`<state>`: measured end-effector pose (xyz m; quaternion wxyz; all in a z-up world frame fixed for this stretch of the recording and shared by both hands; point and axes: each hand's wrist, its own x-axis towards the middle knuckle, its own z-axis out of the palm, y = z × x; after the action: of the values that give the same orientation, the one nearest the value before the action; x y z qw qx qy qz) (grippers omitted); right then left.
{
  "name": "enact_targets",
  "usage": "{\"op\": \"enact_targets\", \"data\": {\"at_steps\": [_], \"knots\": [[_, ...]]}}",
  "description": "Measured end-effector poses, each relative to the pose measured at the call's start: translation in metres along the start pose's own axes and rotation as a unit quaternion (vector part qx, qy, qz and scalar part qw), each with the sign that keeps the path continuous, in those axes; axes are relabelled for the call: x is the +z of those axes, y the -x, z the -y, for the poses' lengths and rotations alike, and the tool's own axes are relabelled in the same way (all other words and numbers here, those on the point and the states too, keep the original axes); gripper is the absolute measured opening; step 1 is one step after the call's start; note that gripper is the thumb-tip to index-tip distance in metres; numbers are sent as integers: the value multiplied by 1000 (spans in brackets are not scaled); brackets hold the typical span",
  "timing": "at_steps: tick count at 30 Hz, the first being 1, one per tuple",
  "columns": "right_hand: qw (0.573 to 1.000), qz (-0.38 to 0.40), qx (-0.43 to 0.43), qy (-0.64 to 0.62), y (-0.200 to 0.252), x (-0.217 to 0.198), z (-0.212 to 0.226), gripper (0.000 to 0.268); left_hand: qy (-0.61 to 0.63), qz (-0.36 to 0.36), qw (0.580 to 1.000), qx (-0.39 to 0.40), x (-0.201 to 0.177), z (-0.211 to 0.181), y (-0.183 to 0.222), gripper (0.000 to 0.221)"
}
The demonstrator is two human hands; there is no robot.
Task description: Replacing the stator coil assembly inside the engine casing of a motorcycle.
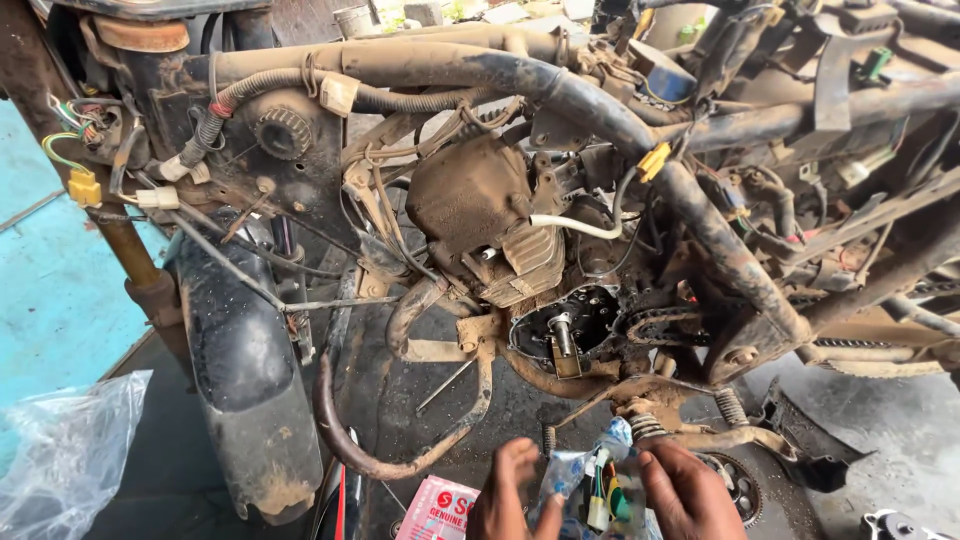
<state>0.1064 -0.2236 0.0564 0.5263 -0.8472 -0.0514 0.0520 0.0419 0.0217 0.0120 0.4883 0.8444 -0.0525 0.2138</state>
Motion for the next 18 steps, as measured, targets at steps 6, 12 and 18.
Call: {"op": "enact_targets", "data": {"at_steps": [6,12,18], "knots": [[977,18,-209,-38,14,4,21,25,-127,115,985,26,-10,-72,5,12],[985,-22,-170,33,8,15,-8,23,-333,176,926,11,7,-16,2,55],[977,-11,-213,22,17,54,-52,17,-47,-62,987,142,133,175,63,39]]}}
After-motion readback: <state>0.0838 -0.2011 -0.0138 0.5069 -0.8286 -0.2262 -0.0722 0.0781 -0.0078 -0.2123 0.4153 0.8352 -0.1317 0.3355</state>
